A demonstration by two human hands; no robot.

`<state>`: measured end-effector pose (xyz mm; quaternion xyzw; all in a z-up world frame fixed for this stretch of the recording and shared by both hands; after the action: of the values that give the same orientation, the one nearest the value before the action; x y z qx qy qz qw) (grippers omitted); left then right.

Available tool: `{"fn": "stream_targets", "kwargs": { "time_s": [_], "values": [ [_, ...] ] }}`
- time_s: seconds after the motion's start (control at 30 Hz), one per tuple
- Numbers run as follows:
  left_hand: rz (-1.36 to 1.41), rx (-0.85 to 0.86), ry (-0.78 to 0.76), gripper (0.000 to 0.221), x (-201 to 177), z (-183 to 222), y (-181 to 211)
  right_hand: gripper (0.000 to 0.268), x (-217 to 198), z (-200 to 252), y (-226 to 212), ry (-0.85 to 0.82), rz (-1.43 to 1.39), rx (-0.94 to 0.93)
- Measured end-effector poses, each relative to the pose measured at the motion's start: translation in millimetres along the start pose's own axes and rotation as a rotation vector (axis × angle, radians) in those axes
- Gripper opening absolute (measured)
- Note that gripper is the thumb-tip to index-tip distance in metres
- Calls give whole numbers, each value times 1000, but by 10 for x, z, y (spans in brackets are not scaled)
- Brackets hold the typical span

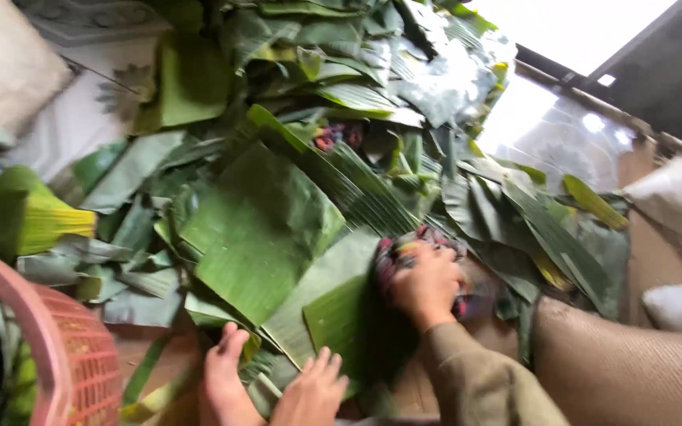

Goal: Cleaning and sorting banana leaves by wiping them with a cloth and placing them into a basket.

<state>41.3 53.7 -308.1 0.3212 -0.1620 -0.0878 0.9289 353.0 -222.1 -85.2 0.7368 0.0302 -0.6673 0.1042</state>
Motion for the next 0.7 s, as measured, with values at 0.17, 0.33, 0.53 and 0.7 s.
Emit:
{"fn": "stream_targets", "kwargs": {
  "time_s": [0.17, 0.33, 0.53, 0.7],
  "values": [
    [-133, -51, 44, 62, 64, 11, 27, 17, -705, 663, -1056, -14, -164, -740],
    [88, 39, -54, 38, 383, 629, 310, 59, -466, 320, -599, 167, -103, -522],
    [-718, 567, -565, 38, 1221, 1464, 567, 61, 563, 315, 730, -283, 97, -477],
    [-485, 662, -519, 38, 1173, 2190, 1702, 92, 904, 285, 1824, -348, 400, -156]
  ]
}}
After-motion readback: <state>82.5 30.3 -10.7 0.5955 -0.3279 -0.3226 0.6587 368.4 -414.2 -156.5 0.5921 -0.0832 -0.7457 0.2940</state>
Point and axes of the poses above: each hand's wrist, its own z-axis away from the middle knuckle, its own x-axis out of the palm, y = z × x, the point moved 10 cm from there along -z, towards the middle knuckle, and after that the axes turned 14 degrees about z, right-handed, at the moved point
